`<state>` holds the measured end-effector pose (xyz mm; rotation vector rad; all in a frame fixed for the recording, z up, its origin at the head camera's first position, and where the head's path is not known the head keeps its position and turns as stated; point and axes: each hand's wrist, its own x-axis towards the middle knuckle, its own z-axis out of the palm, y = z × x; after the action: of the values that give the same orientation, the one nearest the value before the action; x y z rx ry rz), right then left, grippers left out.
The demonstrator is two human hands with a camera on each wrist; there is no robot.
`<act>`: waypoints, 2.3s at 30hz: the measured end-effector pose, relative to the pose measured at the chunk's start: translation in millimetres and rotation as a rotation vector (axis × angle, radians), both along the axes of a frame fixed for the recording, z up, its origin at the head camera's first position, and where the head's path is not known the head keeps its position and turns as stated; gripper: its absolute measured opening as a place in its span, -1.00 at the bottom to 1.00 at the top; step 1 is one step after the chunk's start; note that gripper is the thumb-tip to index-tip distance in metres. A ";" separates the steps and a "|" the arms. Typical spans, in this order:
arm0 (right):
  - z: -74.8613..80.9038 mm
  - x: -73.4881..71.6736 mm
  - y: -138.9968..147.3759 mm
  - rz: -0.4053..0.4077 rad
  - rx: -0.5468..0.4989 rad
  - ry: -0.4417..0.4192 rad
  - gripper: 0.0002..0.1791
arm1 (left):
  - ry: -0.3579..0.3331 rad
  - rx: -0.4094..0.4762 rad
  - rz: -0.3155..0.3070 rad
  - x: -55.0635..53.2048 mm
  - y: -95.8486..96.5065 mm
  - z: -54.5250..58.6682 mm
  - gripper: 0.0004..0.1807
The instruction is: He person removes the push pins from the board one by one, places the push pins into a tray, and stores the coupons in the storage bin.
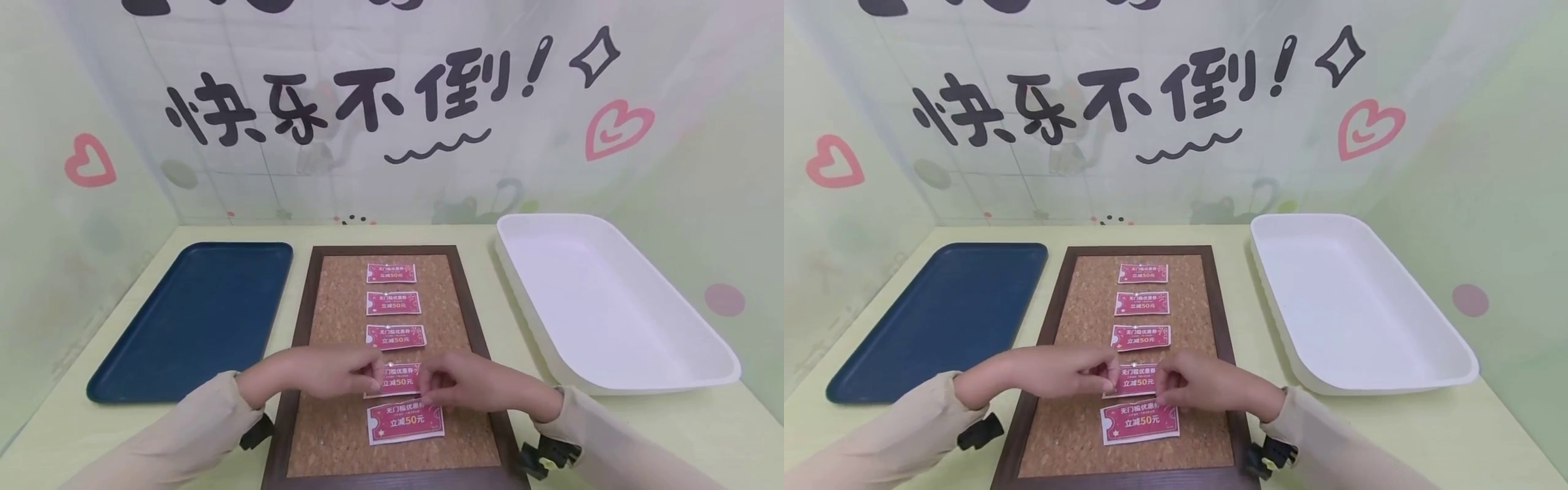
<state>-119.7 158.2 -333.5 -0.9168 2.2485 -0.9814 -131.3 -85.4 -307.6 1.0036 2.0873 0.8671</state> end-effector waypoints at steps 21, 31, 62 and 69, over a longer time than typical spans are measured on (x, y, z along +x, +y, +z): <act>44.4 -16.0 44.6 -0.149 -0.041 0.192 -0.91 | 0.072 -0.003 0.111 -1.5 -51.7 28.0 -0.89; 60.9 -21.8 84.8 -0.315 -0.032 0.219 -0.91 | 0.081 0.011 0.175 -0.5 -80.5 26.2 -0.81; 71.6 -45.6 180.6 -0.568 0.160 0.351 -0.74 | 0.143 0.063 0.351 -14.7 -152.7 11.1 -0.82; 66.8 -51.2 196.9 -0.619 0.212 0.337 -0.68 | 0.162 0.041 0.425 -19.6 -167.1 3.3 -0.80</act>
<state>-170.9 355.1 -266.7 -0.3006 2.9483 -0.8455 -150.9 -252.5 -304.2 0.6747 2.4815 1.0665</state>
